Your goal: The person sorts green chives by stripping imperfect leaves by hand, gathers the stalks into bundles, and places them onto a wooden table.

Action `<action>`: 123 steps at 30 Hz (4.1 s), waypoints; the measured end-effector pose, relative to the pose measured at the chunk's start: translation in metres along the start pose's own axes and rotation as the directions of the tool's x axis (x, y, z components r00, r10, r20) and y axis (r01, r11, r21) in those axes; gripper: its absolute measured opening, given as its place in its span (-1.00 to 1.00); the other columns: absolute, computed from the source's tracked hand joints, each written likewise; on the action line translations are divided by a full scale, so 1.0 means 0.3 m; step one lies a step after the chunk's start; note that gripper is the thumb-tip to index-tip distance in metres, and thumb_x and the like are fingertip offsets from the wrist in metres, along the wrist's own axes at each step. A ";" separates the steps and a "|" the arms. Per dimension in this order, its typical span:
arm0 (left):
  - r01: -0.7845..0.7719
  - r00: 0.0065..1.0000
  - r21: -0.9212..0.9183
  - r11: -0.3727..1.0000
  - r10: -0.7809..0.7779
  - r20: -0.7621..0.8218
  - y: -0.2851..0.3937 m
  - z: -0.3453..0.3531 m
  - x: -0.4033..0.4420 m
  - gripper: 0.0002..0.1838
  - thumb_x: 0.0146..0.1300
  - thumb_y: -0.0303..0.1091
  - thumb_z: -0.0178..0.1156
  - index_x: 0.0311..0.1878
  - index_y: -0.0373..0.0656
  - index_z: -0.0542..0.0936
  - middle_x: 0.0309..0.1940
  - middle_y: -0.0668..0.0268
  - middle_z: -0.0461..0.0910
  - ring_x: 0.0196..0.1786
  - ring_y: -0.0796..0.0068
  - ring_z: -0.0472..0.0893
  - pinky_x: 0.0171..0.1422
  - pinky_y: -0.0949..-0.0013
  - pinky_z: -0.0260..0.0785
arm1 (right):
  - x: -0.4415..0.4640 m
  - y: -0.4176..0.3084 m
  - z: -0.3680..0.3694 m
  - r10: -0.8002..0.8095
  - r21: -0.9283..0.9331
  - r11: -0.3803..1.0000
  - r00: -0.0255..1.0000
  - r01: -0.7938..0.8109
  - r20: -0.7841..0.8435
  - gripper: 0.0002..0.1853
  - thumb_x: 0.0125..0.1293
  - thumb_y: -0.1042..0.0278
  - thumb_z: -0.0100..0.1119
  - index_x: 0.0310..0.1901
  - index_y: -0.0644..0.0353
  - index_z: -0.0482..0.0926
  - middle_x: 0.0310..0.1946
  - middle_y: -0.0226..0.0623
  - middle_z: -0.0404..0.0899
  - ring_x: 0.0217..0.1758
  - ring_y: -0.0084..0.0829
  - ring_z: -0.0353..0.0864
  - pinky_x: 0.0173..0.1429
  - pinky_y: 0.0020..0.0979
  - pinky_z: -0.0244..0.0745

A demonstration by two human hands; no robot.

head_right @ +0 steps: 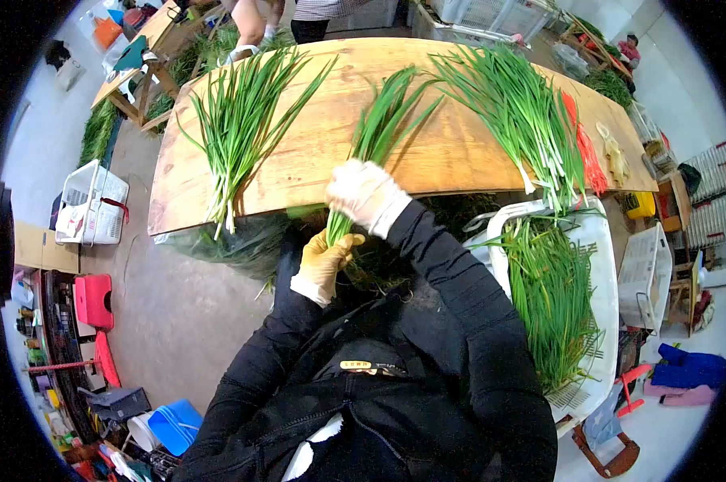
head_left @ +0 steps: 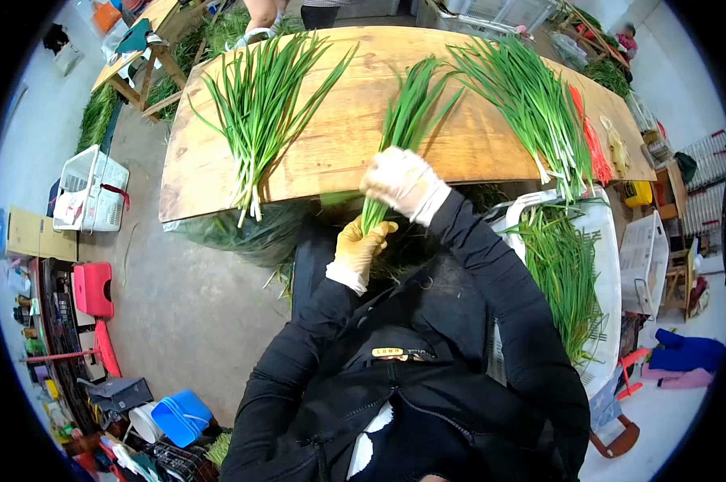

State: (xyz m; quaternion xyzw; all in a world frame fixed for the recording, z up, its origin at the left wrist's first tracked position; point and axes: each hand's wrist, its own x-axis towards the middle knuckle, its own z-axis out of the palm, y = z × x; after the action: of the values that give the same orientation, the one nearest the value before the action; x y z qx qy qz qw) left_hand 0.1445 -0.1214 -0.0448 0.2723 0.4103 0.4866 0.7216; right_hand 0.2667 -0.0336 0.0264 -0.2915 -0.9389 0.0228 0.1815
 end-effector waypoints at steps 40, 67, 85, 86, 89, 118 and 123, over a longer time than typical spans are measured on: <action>0.275 0.888 -0.117 0.954 -0.205 0.412 0.022 0.015 0.050 -0.53 0.10 -0.19 0.14 0.02 -0.26 0.36 -0.21 0.27 0.49 -0.20 0.46 0.47 -0.07 0.40 0.32 | -0.392 -0.189 0.119 0.419 0.853 -0.370 0.753 -0.369 0.508 -0.65 0.19 0.14 0.02 -0.27 0.34 0.47 -0.52 -0.31 0.53 -0.58 -0.56 0.46 -0.46 -0.59 0.35; 0.032 0.709 0.958 -0.286 0.682 0.180 0.451 -0.537 0.275 -0.04 -0.12 -0.30 0.25 0.30 -0.06 -0.13 0.27 -0.01 -0.08 0.17 0.06 0.22 0.12 0.24 0.22 | -0.660 0.221 -0.236 0.748 -0.138 0.389 0.400 -0.911 -0.529 -0.39 0.01 0.06 0.13 0.08 0.13 0.23 -0.09 -0.15 0.35 -0.02 -0.18 0.30 0.05 -0.23 0.21; 0.402 0.673 0.910 -0.102 0.707 -0.218 0.530 -0.554 0.176 -0.14 -0.18 -0.25 0.30 0.22 -0.17 0.08 0.17 0.05 0.14 0.21 0.08 0.17 0.21 0.22 0.08 | -0.604 0.704 -0.307 0.958 -0.171 -0.118 -0.067 -0.978 -0.280 -0.26 -0.04 -0.05 0.18 0.14 0.16 0.19 -0.04 -0.21 0.42 0.06 -0.28 0.37 0.07 -0.15 0.19; 0.305 0.637 0.922 -0.238 0.771 -0.012 0.526 -0.518 0.156 -0.12 -0.17 -0.20 0.30 0.23 -0.15 0.06 0.19 0.07 0.11 0.22 0.07 0.15 0.23 0.21 0.06 | -0.602 0.725 -0.307 0.973 -0.201 -0.067 -0.020 -0.977 -0.229 -0.34 -0.05 -0.03 0.18 0.06 0.15 0.26 -0.08 -0.22 0.44 0.02 -0.29 0.41 0.04 -0.16 0.22; 0.040 0.511 0.927 -0.372 0.805 0.302 0.530 -0.329 0.097 -0.18 -0.07 -0.18 0.25 0.25 -0.13 0.07 0.23 0.11 0.08 0.25 0.09 0.13 0.27 0.20 -0.01 | -0.593 0.745 -0.300 0.972 -0.234 0.049 0.100 -0.971 -0.211 -0.53 -0.06 0.07 0.17 -0.13 0.17 0.40 -0.16 -0.20 0.49 -0.07 -0.27 0.47 -0.03 -0.23 0.32; -0.231 0.955 0.680 0.696 0.297 0.021 0.169 0.161 0.596 -0.43 -0.08 -0.57 0.16 0.06 -0.27 0.19 -0.36 0.21 0.44 -0.27 0.37 0.44 -0.22 0.31 0.34 | -0.346 0.342 -0.110 0.818 -0.213 0.543 0.569 -0.812 -0.084 -0.69 0.26 0.37 -0.21 0.03 -0.08 0.37 -0.41 -0.28 0.45 -0.46 -0.47 0.49 -0.51 -0.44 0.41; -0.082 0.984 0.298 0.951 0.029 0.178 0.260 0.046 0.371 -0.41 0.06 -0.66 0.03 0.17 -0.33 0.07 -0.14 0.01 0.45 -0.23 0.33 0.53 -0.22 0.44 0.42 | -0.340 0.343 -0.152 0.685 -0.413 0.441 0.596 -0.797 -0.419 -0.63 0.11 0.20 0.06 0.00 -0.06 0.39 -0.22 -0.21 0.45 -0.21 -0.28 0.45 -0.13 -0.27 0.37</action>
State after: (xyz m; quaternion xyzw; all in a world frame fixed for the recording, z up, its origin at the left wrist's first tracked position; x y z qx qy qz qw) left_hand 0.1400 0.0111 -0.0123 0.4325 0.4086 0.4126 0.6897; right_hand 0.4163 -0.0080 0.0202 -0.7137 -0.6535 -0.2052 0.1465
